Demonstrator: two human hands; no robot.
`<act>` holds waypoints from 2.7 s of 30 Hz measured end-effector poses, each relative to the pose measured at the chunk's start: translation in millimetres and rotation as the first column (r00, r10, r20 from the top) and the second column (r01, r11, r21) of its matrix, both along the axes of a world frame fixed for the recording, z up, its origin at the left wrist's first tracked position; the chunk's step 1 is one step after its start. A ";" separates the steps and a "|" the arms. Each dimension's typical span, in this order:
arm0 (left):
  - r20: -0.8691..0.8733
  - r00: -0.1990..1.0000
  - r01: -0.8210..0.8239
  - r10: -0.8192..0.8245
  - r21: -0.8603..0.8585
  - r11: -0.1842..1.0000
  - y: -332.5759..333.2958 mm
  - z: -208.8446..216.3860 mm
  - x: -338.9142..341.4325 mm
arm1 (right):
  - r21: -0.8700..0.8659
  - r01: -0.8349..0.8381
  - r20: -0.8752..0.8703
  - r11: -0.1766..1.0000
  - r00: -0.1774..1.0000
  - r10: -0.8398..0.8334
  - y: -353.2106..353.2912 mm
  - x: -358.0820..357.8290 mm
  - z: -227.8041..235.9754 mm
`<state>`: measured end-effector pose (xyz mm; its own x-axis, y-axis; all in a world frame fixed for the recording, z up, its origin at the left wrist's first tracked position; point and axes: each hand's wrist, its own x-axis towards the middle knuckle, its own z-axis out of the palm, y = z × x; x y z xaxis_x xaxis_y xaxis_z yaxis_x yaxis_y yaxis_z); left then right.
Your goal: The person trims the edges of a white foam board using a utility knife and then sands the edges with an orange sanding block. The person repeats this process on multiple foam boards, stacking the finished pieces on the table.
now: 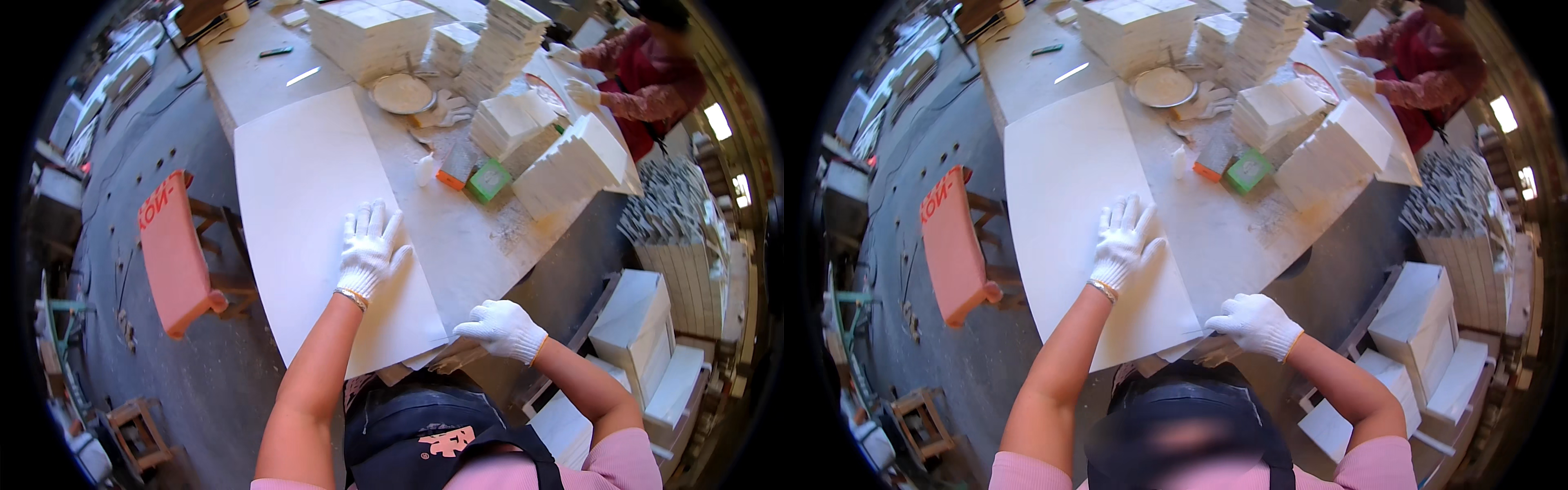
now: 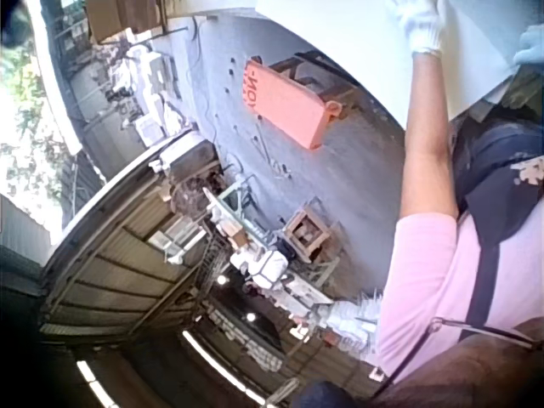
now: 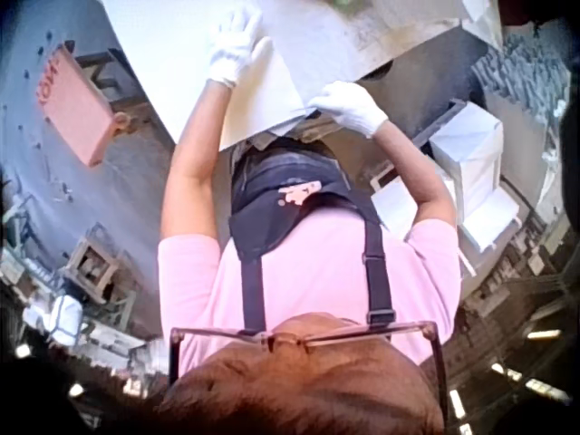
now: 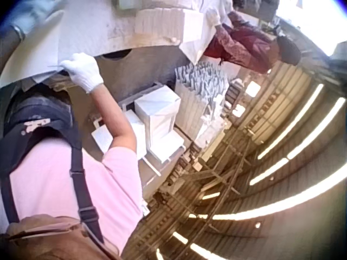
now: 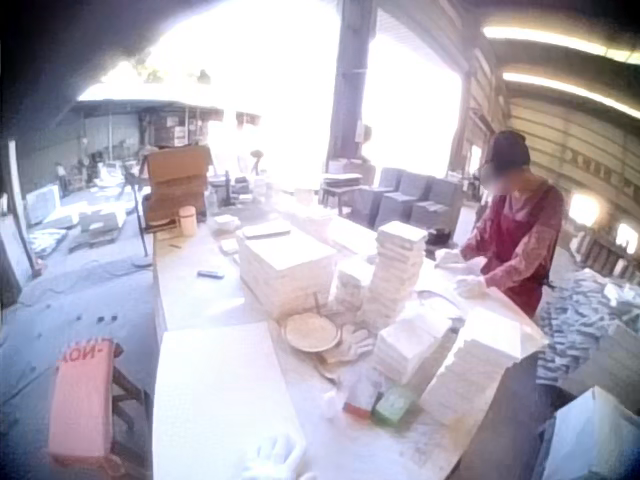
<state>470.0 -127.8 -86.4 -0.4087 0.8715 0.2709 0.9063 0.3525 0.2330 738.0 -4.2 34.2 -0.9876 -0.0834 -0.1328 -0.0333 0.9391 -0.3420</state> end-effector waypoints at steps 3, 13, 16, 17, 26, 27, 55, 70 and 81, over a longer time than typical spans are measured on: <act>0.014 0.991 -0.133 0.134 -0.071 0.989 -28.4 1.7 34.5 | -0.029 -0.096 -0.052 0.995 0.994 0.094 9.4 1.6 -13.8; 0.023 0.960 -0.274 0.277 -0.103 0.956 -50.7 21.4 81.2 | -0.101 -0.266 -0.120 0.959 0.960 0.254 21.4 6.5 -41.0; 0.032 0.962 -0.269 0.273 -0.093 0.959 -49.8 23.0 82.0 | -0.088 -0.278 -0.116 0.957 0.957 0.267 23.0 5.2 -43.2; 0.026 0.961 -0.272 0.276 -0.093 0.958 -48.3 22.4 82.4 | -0.084 -0.282 -0.106 0.956 0.956 0.273 23.8 4.5 -43.7; 0.008 0.958 -0.283 0.285 -0.105 0.953 -48.5 18.2 80.9 | -0.093 -0.312 -0.096 0.945 0.948 0.304 23.0 -1.2 -30.7; 0.006 0.958 -0.283 0.285 -0.100 0.954 -48.1 17.3 81.0 | -0.072 -0.316 -0.101 0.946 0.946 0.308 22.7 -0.8 -32.6; 0.049 0.956 -0.282 0.288 -0.101 0.954 -49.1 19.2 81.1 | 0.121 -0.285 -0.169 0.951 0.938 0.303 0.0 10.5 -32.2; 0.072 0.955 -0.276 0.287 -0.132 0.952 -48.8 24.2 79.8 | 0.077 -0.310 -0.152 0.948 0.936 0.319 -0.9 5.3 -25.1; 0.060 0.955 -0.282 0.289 -0.110 0.953 -47.8 22.9 80.7 | 0.073 -0.304 -0.130 0.950 0.941 0.311 0.1 5.0 -33.7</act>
